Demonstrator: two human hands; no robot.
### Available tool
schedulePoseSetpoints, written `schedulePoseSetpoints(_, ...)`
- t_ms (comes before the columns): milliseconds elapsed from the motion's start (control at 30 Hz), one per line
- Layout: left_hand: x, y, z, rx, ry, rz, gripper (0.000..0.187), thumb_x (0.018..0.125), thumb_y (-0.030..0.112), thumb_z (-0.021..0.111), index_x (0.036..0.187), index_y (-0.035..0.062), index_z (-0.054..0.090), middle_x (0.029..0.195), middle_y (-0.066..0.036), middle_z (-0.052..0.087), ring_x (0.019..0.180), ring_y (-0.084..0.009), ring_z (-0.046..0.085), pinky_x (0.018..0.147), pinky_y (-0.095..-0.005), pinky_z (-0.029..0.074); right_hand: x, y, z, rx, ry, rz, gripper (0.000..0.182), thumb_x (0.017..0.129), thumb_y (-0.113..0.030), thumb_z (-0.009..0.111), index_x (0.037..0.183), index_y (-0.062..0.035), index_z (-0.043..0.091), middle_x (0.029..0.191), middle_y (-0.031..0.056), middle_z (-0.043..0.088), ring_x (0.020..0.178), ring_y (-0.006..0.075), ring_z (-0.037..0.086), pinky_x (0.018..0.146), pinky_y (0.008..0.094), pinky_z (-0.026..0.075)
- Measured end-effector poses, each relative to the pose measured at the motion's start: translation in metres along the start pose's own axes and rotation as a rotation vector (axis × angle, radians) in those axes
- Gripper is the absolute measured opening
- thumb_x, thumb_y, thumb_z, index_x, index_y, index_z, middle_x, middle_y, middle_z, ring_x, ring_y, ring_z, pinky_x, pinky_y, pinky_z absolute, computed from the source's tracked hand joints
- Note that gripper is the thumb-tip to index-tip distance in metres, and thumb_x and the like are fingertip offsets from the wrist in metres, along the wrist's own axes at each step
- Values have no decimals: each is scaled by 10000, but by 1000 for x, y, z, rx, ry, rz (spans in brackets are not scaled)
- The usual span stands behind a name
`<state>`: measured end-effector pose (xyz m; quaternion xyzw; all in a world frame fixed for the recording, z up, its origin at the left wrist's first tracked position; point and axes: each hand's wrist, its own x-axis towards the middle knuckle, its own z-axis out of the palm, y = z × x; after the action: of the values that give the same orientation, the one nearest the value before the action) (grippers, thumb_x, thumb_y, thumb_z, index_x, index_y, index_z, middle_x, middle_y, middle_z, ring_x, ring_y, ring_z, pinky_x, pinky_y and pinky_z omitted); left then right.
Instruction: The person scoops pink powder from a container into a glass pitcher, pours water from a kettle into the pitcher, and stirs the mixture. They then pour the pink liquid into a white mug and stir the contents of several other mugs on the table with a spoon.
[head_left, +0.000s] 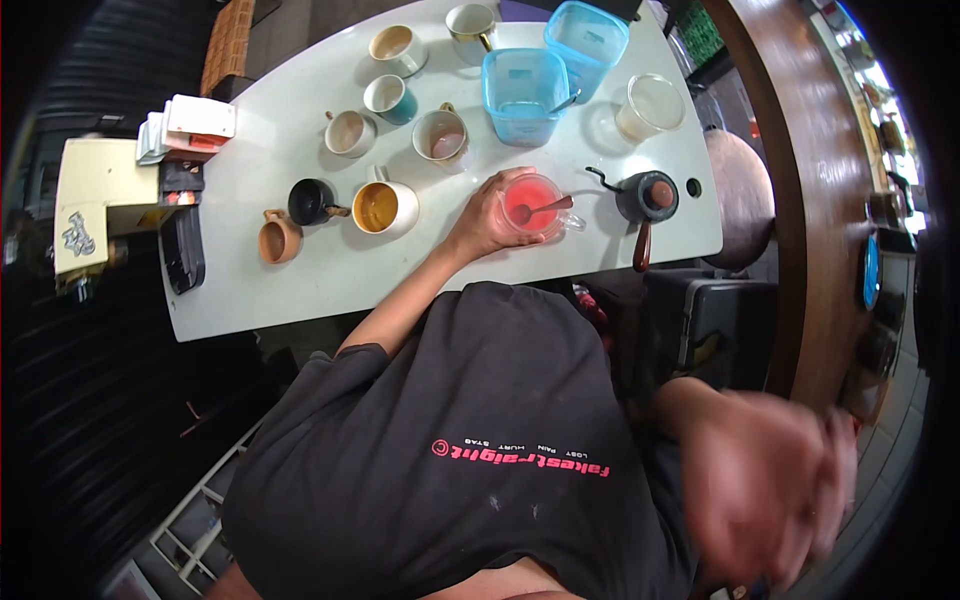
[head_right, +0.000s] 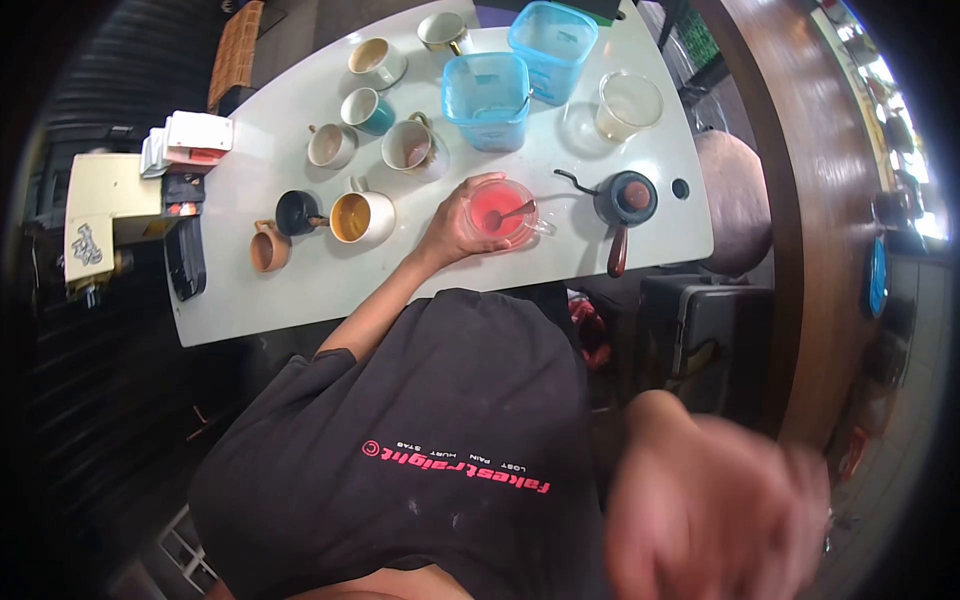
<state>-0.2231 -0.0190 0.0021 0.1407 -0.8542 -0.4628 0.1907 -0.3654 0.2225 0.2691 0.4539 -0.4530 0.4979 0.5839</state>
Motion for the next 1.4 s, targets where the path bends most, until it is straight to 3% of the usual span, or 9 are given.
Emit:
schedulePoseSetpoints(33, 1, -4, 0, -17, -12, 6, 979, 687, 457, 935, 1454, 63, 472, 1458, -123, 550, 1327, -302, 556, 1117, -418, 455, -47, -2, 23, 295, -91, 55, 470, 1073, -365, 304, 1024, 6, 588, 997, 159, 634, 867, 333, 633, 667, 354, 523)
schedulePoseSetpoints(67, 1, -7, 1, 3, 10, 63, 971, 690, 447, 933, 1452, 62, 470, 1448, -127, 554, 1319, -307, 560, 1110, -425, 460, -53, -30, 9, 103, -758, 575, 421, 1089, -346, 385, 1040, 22, 583, 968, 149, 631, 888, 282, 639, 685, 348, 524)
schedulePoseSetpoints(133, -5, -4, -2, 11, 22, 110, 964, 694, 437, 932, 1450, 60, 468, 1439, -131, 559, 1311, -313, 565, 1104, -431, 465, -123, -56, 19, 185, -853, 1228, 216, 1003, -115, 630, 1157, 32, 591, 848, 107, 615, 676, 191, 589, 628, 277, 481)
schedulePoseSetpoints(267, -1, 7, -6, 21, 18, 42, 950, 680, 437, 937, 1422, 47, 489, 1410, -144, 575, 1292, -335, 569, 1092, -447, 472, -178, -68, 28, 100, -1045, 1440, 354, 993, -179, 681, 1258, 16, 551, 841, 94, 611, 650, 166, 559, 602, 322, 461)
schedulePoseSetpoints(333, -2, 4, -6, 6, 21, 31, 941, 668, 440, 941, 1404, 38, 512, 1389, -154, 587, 1284, -343, 570, 1090, -452, 472, -199, -67, 33, 81, -1024, 1407, 359, 977, -171, 693, 1261, 13, 572, 860, 97, 608, 692, 189, 567, 639, 331, 471)
schedulePoseSetpoints(400, -2, -1, -5, 43, 60, 131, 936, 662, 396, 950, 1409, 45, 507, 1390, -151, 586, 1283, -344, 571, 1089, -455, 472, -211, -60, 38, 62, -986, 1078, 316, 959, -146, 701, 1228, -1, 621, 884, 103, 606, 737, 215, 574, 680, 351, 481)
schedulePoseSetpoints(667, -13, 1, -20, 76, 71, 128, 922, 662, 353, 950, 1417, 60, 509, 1406, -139, 575, 1309, -331, 553, 1100, -447, 465, -200, -67, 50, 192, -1083, 1149, 220, 909, -70, 711, 1121, -19, 685, 924, 91, 622, 828, 241, 584, 753, 381, 475)
schedulePoseSetpoints(1067, -14, 11, -26, 187, 55, 149, 914, 654, 345, 937, 1423, 82, 518, 1405, -113, 574, 1314, -315, 547, 1115, -450, 443, -202, -74, 63, 304, -1306, 755, 165, 897, -30, 692, 1054, -80, 681, 923, 55, 651, 905, 253, 590, 844, 379, 401)
schedulePoseSetpoints(1400, -18, 15, -31, 296, 13, 140, 878, 704, 464, 878, 1430, 119, 525, 1395, -89, 555, 1319, -295, 524, 1113, -458, 403, -199, -62, 63, 232, -1230, 591, 109, 892, -45, 683, 994, -73, 657, 899, 47, 638, 886, 251, 578, 817, 381, 395)
